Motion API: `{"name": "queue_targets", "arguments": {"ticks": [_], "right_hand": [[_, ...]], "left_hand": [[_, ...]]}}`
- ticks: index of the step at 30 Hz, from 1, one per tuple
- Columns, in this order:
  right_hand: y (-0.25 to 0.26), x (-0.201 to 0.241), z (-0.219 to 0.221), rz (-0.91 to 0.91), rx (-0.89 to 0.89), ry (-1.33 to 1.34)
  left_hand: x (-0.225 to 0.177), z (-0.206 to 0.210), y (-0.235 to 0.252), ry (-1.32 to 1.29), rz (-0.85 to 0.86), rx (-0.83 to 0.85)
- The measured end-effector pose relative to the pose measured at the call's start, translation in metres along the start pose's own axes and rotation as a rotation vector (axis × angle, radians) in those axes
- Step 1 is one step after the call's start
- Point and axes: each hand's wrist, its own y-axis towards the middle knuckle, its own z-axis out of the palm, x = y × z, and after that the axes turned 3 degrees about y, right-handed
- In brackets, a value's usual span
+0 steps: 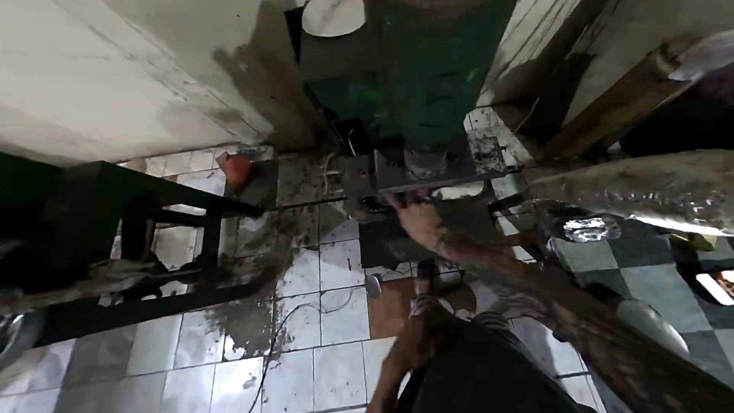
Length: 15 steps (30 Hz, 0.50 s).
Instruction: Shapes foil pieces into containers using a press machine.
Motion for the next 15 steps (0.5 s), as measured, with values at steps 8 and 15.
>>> {"name": "queue_targets", "arguments": {"ticks": [8,15], "right_hand": [[-0.019,-0.034,-0.021,-0.157,0.064,0.059],[-0.083,-0.091,-0.099,-0.028,0.298,-0.001]], "left_hand": [[0.037,0.018,-0.002,-0.399,0.188,0.443],[0.019,0.032,0.012,-0.225,0.101,0.507]]}}
